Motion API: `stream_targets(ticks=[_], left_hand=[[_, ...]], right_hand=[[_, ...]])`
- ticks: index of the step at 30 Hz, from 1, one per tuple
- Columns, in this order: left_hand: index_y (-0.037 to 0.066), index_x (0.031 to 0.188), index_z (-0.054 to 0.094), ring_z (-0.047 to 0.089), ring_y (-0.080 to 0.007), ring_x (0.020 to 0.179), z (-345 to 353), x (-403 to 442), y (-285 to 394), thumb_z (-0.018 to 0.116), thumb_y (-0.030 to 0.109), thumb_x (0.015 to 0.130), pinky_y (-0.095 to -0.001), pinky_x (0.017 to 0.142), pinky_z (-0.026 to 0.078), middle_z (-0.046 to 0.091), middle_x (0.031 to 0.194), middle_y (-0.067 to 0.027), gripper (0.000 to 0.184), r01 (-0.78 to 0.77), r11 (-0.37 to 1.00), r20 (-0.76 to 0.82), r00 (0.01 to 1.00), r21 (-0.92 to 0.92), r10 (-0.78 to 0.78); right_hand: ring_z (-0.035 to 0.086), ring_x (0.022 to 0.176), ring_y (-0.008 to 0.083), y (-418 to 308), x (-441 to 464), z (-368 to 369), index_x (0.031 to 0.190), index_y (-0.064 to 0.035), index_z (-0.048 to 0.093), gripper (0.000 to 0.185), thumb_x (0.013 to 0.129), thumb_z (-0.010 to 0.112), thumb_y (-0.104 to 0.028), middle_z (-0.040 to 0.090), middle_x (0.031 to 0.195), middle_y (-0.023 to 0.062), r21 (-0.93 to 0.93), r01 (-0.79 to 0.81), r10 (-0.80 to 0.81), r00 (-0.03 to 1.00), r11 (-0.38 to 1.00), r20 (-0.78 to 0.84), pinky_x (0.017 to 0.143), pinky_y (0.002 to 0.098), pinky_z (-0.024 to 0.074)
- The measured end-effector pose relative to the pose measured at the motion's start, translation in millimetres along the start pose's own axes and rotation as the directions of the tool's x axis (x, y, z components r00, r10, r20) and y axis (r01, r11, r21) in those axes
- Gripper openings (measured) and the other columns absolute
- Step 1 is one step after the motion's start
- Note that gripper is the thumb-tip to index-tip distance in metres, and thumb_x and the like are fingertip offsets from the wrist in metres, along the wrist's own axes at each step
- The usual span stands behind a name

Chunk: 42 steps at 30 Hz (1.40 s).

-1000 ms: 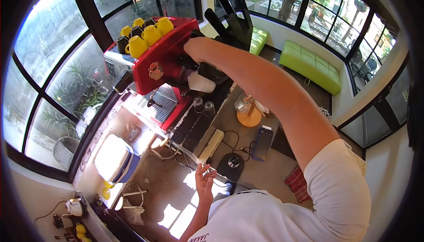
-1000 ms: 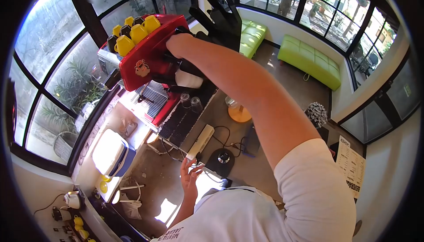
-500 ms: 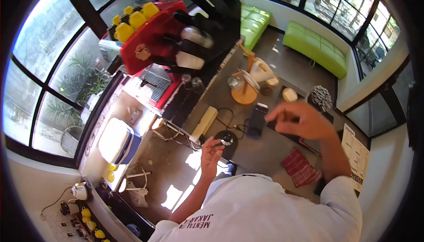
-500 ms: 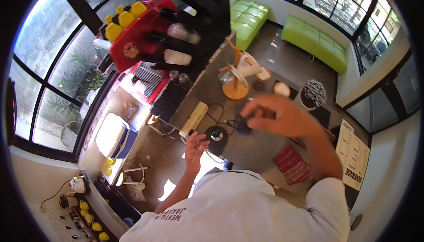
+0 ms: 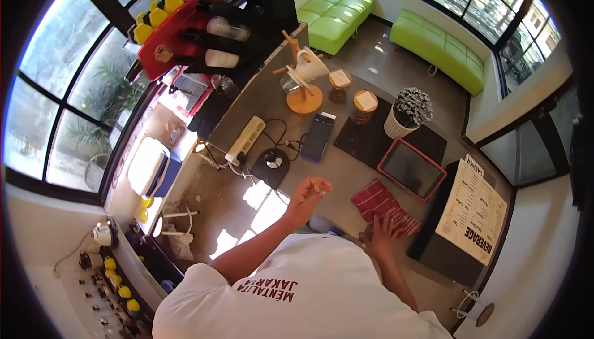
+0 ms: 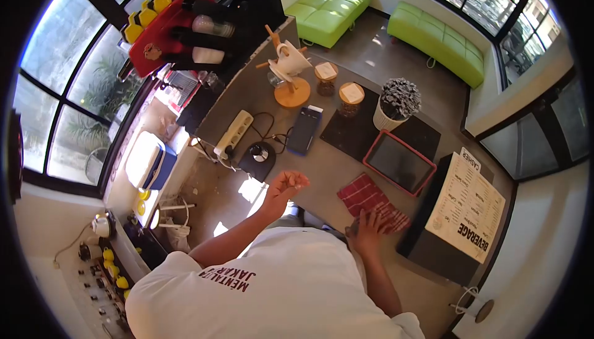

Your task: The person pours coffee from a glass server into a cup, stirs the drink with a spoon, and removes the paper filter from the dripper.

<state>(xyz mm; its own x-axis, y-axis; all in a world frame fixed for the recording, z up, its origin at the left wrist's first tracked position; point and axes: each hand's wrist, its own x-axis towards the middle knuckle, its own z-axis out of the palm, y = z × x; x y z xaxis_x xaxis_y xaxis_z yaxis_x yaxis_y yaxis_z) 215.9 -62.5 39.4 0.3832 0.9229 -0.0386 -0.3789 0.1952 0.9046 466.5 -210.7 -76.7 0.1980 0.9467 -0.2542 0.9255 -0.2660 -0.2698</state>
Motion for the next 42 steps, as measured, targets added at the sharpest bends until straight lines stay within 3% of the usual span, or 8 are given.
stream_targets(ticks=[12,19,22,26,28,31,35,42], left_hand=[[0.010,0.084,0.037,0.048,-0.0131,0.093,-3.8,-138.4,-20.6,0.047,-0.002,0.088,-0.0276,0.087,0.037,0.055,0.095,-0.0069,0.016,-0.096,0.990,-0.443,0.887,0.107,0.134],[0.007,0.085,0.042,0.052,-0.0145,0.093,-32.4,-250.0,-9.4,0.048,0.001,0.089,-0.0294,0.086,0.040,0.055,0.094,-0.0071,0.009,-0.378,0.917,-0.715,0.606,0.127,0.349],[0.009,0.085,0.043,0.053,-0.0140,0.093,-52.2,-322.2,-8.9,0.048,0.006,0.091,-0.0289,0.085,0.040,0.058,0.094,-0.0071,0.008,-0.411,0.886,-0.800,0.446,0.217,0.403],[0.009,0.083,0.043,0.053,-0.0148,0.091,-86.1,-437.0,-9.5,0.050,0.001,0.085,-0.0298,0.087,0.040,0.058,0.090,-0.0072,0.011,-0.462,0.847,-0.897,0.204,0.264,0.391],[0.010,0.081,0.042,0.053,-0.0148,0.090,-94.9,-494.0,-14.1,0.051,0.000,0.082,-0.0305,0.087,0.040,0.058,0.088,-0.0072,0.013,-0.444,0.845,-0.920,0.101,0.300,0.379],[0.009,0.079,0.042,0.054,-0.0147,0.090,-98.0,-568.7,-23.3,0.053,0.002,0.082,-0.0297,0.086,0.040,0.057,0.087,-0.0058,0.014,-0.474,0.814,-0.935,-0.063,0.336,0.349],[0.010,0.077,0.042,0.058,-0.0154,0.091,-95.4,-639.2,-44.8,0.056,0.000,0.080,-0.0293,0.083,0.044,0.058,0.086,-0.0052,0.018,-0.501,0.760,-0.908,-0.294,0.413,0.300],[0.008,0.075,0.042,0.059,-0.0194,0.092,-89.4,-691.4,-68.7,0.052,-0.002,0.080,-0.0333,0.088,0.044,0.056,0.085,-0.0062,0.016,-0.500,0.723,-0.850,-0.471,0.477,0.236]], right_hand=[[0.017,0.135,0.0502,-59.8,-7.2,-29.0,0.143,-0.0094,0.028,0.081,0.078,0.066,-0.042,0.019,0.148,0.0263,-0.030,0.416,-0.413,0.907,0.909,0.086,0.103,0.0654,0.0204],[0.038,0.128,0.0381,-152.1,-15.7,0.0,0.137,-0.0014,0.037,0.068,0.083,0.065,-0.033,0.040,0.137,0.0235,0.491,0.643,-0.806,0.521,0.588,0.282,0.106,0.0438,0.0311],[0.043,0.125,0.0333,-200.4,-26.9,17.9,0.135,0.0004,0.039,0.063,0.084,0.065,-0.026,0.046,0.133,0.0215,0.431,0.755,-0.867,0.392,0.494,0.308,0.105,0.0397,0.0323],[0.056,0.103,0.0241,-268.1,-38.0,91.7,0.131,0.0010,0.044,0.055,0.086,0.064,-0.024,0.057,0.116,0.0150,0.496,0.706,-0.861,0.372,0.505,0.346,0.091,0.0338,0.0435],[0.056,0.097,0.0206,-307.5,-57.8,133.9,0.128,0.0012,0.047,0.051,0.087,0.063,-0.023,0.058,0.109,0.0137,0.636,0.429,-0.765,0.404,0.642,0.501,0.087,0.0315,0.0451],[0.042,0.060,0.0045,-339.9,-85.8,214.9,0.127,0.0015,0.047,0.047,0.087,0.064,-0.015,0.051,0.077,-0.0017,0.702,0.429,-0.822,0.262,0.568,0.505,0.052,0.0201,0.0353],[0.049,0.067,0.0089,-381.0,-154.9,226.8,0.129,-0.0081,0.049,0.047,0.087,0.064,-0.021,0.058,0.084,0.0028,0.533,0.653,-0.701,-0.003,0.538,0.713,0.056,0.0252,0.0411],[0.060,0.080,0.0198,-432.7,-154.7,283.1,0.123,-0.0031,0.054,0.044,0.084,0.067,-0.021,0.065,0.090,0.0140,0.381,0.771,-0.599,0.001,0.511,0.801,0.072,0.0330,0.0473]])
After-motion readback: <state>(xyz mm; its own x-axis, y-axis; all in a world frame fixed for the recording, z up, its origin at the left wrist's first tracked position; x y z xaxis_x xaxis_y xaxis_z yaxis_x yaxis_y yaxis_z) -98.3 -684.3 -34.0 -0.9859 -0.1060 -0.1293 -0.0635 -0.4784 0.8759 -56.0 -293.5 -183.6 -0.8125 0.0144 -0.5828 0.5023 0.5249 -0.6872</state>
